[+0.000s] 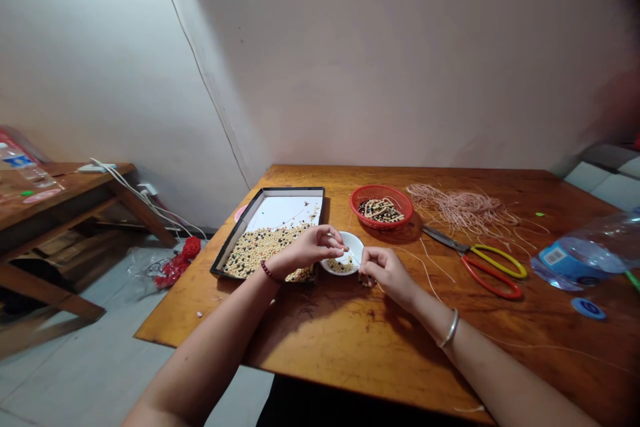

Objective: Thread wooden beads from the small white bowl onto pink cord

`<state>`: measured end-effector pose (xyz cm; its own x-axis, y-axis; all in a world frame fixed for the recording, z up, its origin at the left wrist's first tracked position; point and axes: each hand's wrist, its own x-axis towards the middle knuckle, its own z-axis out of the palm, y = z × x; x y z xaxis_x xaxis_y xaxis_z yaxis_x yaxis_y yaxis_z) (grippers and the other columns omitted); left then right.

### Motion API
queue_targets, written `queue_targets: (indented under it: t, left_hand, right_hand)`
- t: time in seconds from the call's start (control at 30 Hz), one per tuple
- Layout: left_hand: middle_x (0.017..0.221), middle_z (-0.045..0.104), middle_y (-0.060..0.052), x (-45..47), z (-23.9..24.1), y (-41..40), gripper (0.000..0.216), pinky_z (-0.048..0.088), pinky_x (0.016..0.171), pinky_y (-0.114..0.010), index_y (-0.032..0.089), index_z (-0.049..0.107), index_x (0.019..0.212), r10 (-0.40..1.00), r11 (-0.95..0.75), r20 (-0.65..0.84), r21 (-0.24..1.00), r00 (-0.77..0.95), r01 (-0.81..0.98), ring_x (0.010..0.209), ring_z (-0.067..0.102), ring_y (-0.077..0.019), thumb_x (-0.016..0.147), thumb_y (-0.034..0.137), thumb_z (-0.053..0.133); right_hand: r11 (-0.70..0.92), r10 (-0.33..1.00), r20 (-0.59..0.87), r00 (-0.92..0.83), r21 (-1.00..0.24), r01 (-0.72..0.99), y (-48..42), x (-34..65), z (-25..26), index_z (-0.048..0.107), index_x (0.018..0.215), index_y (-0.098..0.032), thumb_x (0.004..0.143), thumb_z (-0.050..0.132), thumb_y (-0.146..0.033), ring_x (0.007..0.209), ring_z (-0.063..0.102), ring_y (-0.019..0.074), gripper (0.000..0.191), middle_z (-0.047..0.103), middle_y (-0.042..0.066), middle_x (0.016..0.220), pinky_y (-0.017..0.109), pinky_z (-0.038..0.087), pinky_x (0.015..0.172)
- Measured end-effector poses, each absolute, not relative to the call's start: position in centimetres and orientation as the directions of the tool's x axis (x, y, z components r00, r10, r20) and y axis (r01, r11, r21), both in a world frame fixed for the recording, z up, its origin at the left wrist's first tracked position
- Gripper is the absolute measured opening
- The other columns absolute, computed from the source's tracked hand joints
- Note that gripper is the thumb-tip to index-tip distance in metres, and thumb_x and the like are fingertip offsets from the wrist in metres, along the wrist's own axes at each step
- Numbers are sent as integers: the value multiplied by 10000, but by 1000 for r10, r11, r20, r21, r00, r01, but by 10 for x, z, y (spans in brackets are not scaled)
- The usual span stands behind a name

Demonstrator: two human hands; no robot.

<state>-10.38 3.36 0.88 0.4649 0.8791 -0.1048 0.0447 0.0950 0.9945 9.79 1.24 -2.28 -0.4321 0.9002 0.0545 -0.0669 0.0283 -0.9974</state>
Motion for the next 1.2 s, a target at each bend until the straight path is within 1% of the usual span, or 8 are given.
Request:
queue_targets:
  t: [0.13,0.3,0.47,0.67,0.87,1.1,1.2]
  left_hand:
    - [718,690,-36,-103,9,33,385,471,610,-186,111,579,842,877,104,-118,993,467,56,652,635,-99,619,290,836]
    - [730,698,-46,-104,9,34,394,477,627,-194,108,581,840,875,111,-125,992,468,58,658,638,-102,609,296,840]
    - [739,698,-48,-105,9,34,405,474,631,-206,109,588,840,877,112,-130,991,463,67,670,643,-113,599,312,843]
    - [751,702,-57,-106,9,32,398,490,638,-214,109,599,840,879,106,-126,992,459,69,688,655,-125,593,299,847]
    - [852,721,-93,-108,5,34,390,511,692,-236,114,603,879,874,75,-108,993,474,88,777,677,-148,630,313,828]
    - [866,719,-105,-108,4,34,392,513,682,-232,110,603,866,871,69,-109,993,480,100,778,676,-149,615,299,836]
    - [847,716,-101,-106,7,32,395,512,689,-236,106,605,854,871,68,-113,992,478,109,775,674,-151,604,300,841]
  right_hand:
    - [53,891,69,-450,-997,-47,11,99,-22,489,516,-179,631,542,-230,436,411,85,136,460,-42,468,215,328,440]
    - [79,886,72,-458,-997,-4,11,99,-21,486,507,-178,629,524,-234,446,395,88,140,457,-34,471,221,293,444]
    - [131,885,111,-452,-991,14,10,99,-19,450,491,-183,627,523,-232,488,373,90,162,439,-31,479,226,272,479]
    - [126,884,101,-456,-992,26,9,98,-18,447,487,-184,629,506,-235,495,348,91,163,434,-26,485,237,249,490]
    - [108,882,105,-460,-994,-20,9,102,-15,450,493,-187,621,509,-247,491,335,93,153,416,-31,477,240,244,490]
    - [131,867,94,-490,-990,42,10,102,-15,434,488,-189,619,513,-259,501,321,92,168,393,-36,481,243,230,498]
    - [142,866,95,-490,-988,60,10,101,-16,442,491,-188,623,507,-257,507,333,96,163,409,-30,486,244,240,504]
